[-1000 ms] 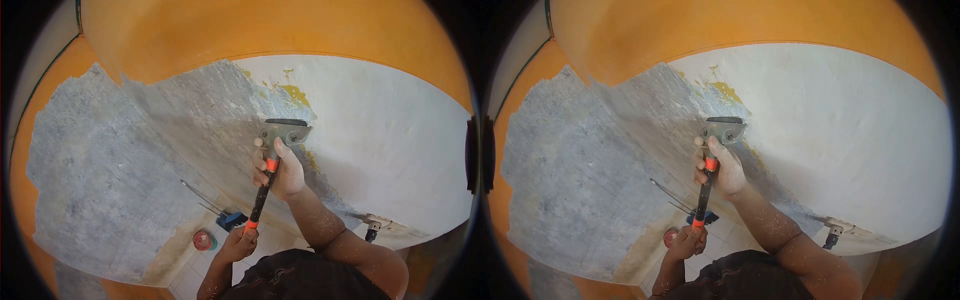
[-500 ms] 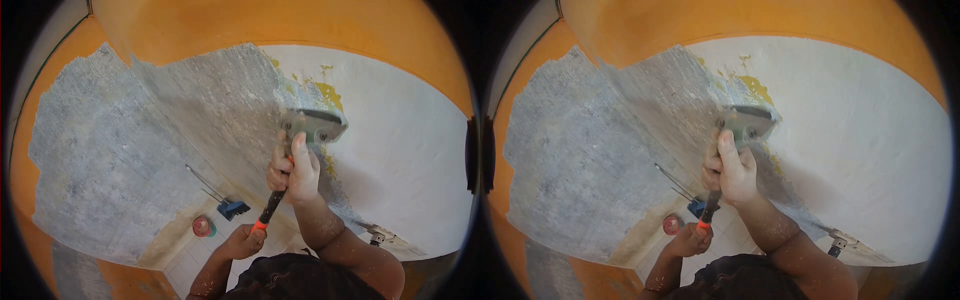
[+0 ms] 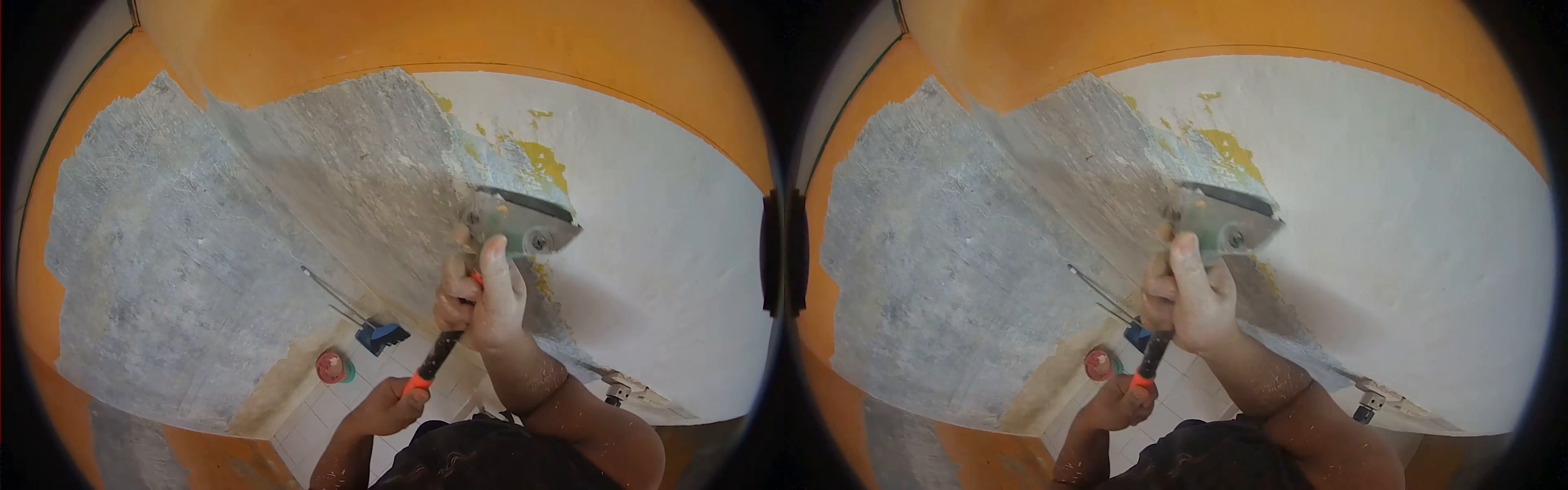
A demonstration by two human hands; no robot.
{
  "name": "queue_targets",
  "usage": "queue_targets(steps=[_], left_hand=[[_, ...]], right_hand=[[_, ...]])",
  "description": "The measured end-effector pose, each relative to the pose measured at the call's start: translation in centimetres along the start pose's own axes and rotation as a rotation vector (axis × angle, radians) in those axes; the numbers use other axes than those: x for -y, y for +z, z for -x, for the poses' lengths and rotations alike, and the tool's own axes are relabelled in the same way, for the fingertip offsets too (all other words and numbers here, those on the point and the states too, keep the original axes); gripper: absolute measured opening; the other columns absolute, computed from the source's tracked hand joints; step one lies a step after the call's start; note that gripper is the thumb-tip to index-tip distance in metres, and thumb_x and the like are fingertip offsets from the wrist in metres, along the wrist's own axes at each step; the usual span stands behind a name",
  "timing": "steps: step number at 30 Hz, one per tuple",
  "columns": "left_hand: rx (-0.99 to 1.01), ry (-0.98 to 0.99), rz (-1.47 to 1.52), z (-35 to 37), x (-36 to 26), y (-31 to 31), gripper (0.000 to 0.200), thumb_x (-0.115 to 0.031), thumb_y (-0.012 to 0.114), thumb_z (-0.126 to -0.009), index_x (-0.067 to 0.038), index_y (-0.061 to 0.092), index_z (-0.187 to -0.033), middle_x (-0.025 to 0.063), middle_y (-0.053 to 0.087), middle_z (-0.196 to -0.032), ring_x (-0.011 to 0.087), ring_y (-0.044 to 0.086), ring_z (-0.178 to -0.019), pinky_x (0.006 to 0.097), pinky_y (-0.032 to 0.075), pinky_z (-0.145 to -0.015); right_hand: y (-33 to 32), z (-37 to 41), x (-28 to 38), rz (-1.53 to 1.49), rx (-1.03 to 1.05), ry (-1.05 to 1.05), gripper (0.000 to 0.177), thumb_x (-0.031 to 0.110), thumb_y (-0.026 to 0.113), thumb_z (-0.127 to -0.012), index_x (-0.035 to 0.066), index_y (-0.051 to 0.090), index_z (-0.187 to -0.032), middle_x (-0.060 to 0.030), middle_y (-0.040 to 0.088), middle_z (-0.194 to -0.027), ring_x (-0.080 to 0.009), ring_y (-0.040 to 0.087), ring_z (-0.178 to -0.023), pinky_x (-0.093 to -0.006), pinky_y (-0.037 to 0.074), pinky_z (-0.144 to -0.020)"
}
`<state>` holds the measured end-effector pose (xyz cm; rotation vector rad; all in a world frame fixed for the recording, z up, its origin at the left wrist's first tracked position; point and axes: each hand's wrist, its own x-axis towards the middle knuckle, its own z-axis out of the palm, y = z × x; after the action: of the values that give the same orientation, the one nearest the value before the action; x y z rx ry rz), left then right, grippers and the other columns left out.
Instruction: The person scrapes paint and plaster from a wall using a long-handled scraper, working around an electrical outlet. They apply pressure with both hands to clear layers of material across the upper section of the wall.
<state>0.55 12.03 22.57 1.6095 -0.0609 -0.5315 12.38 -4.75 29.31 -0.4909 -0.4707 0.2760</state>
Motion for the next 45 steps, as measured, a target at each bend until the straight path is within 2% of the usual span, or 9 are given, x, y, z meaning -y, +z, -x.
queue_targets(steps=[11, 21, 23, 26, 27, 29, 31, 35, 45], left_hand=[[0.028, 0.033, 0.043, -0.5, 0.8, 0.1, 0.047, -0.047, 0.048, -0.09, -0.006, 0.044, -0.066, -0.0013, 0.039, -0.053, 0.0078, 0.038, -0.044, 0.0225, 0.032, -0.041], [0.082, 0.066, 0.022, -0.9, -1.4, -0.9, 0.047, -0.049, 0.049, -0.089, -0.009, 0.044, -0.066, -0.0038, 0.04, -0.054, 0.0059, 0.037, -0.046, 0.0218, 0.032, -0.042], [0.104, 0.063, 0.008, -0.7, -0.3, 0.1, 0.05, -0.052, 0.047, -0.088, -0.008, 0.043, -0.066, -0.0017, 0.039, -0.053, 0.0079, 0.036, -0.043, 0.0225, 0.031, -0.04], [0.095, 0.003, -0.035, -1.0, -0.4, -1.0, 0.049, -0.05, 0.046, -0.09, -0.007, 0.043, -0.065, -0.0004, 0.041, -0.052, 0.0079, 0.038, -0.042, 0.0228, 0.031, -0.039], [0.118, 0.046, 0.054, -0.9, -2.4, -1.2, 0.042, -0.043, 0.05, -0.091, -0.01, 0.047, -0.065, -0.0057, 0.041, -0.054, 0.0043, 0.036, -0.048, 0.0226, 0.031, -0.042], [0.115, 0.026, 0.101, -0.6, -2.9, -1.3, 0.042, -0.042, 0.05, -0.091, -0.01, 0.047, -0.065, -0.0057, 0.042, -0.054, 0.0047, 0.036, -0.048, 0.0226, 0.032, -0.043], [0.103, 0.032, 0.027, -0.5, -1.7, -0.9, 0.044, -0.044, 0.048, -0.091, -0.008, 0.046, -0.066, -0.0035, 0.04, -0.053, 0.0059, 0.037, -0.046, 0.0221, 0.031, -0.042], [0.133, 0.016, 0.058, -0.9, 0.9, 0.7, 0.045, -0.046, 0.048, -0.09, -0.007, 0.044, -0.068, -0.0011, 0.041, -0.054, 0.0072, 0.038, -0.045, 0.0221, 0.031, -0.041], [0.099, 0.078, 0.02, -1.2, 0.2, 2.3, 0.05, -0.051, 0.046, -0.089, -0.006, 0.043, -0.066, -0.0014, 0.042, -0.053, 0.0075, 0.038, -0.044, 0.0224, 0.032, -0.041]], right_hand=[[0.6, 0.4, 0.0, 0.036, -0.118, -0.05, 0.045, 0.053, 0.029, -0.093, 0.014, 0.041, -0.112, 0.0056, 0.022, -0.052, -0.0062, 0.019, -0.034, -0.024, 0.018, -0.034], [1.1, -0.4, 1.1, 0.108, 0.066, -0.084, 0.044, 0.053, 0.029, -0.093, 0.015, 0.04, -0.113, 0.0043, 0.023, -0.053, -0.0068, 0.021, -0.036, -0.0246, 0.021, -0.035], [0.6, 0.9, 0.5, 0.149, -0.107, -0.079, 0.044, 0.053, 0.029, -0.093, 0.015, 0.04, -0.113, 0.0044, 0.024, -0.053, -0.0068, 0.021, -0.036, -0.0249, 0.021, -0.035], [1.3, -0.3, 1.6, 0.171, -0.047, -0.044, 0.047, 0.055, 0.03, -0.092, 0.016, 0.04, -0.114, 0.0044, 0.024, -0.052, -0.0069, 0.019, -0.035, -0.0253, 0.02, -0.035], [2.0, -0.7, 2.0, 0.165, 0.01, -0.065, 0.048, 0.057, 0.03, -0.091, 0.016, 0.04, -0.114, 0.0044, 0.024, -0.052, -0.0069, 0.019, -0.035, -0.0254, 0.02, -0.035], [2.3, -0.8, 1.8, 0.142, -0.105, -0.065, 0.05, 0.058, 0.03, -0.09, 0.016, 0.04, -0.114, 0.0044, 0.024, -0.052, -0.0069, 0.019, -0.035, -0.0258, 0.02, -0.035], [0.4, -0.5, 1.1, 0.054, 0.139, -0.06, 0.05, 0.058, 0.029, -0.091, 0.015, 0.041, -0.115, 0.0043, 0.024, -0.052, -0.0073, 0.019, -0.035, -0.0257, 0.021, -0.036], [0.1, 1.4, 1.2, 0.179, -0.098, -0.027, 0.05, 0.058, 0.03, -0.09, 0.017, 0.042, -0.115, 0.0041, 0.023, -0.053, -0.0081, 0.018, -0.035, -0.0253, 0.021, -0.036], [-0.3, 1.9, 1.2, 0.101, -0.096, -0.047, 0.051, 0.059, 0.03, -0.089, 0.017, 0.043, -0.115, 0.0047, 0.024, -0.052, -0.0071, 0.019, -0.033, -0.0248, 0.02, -0.034]])
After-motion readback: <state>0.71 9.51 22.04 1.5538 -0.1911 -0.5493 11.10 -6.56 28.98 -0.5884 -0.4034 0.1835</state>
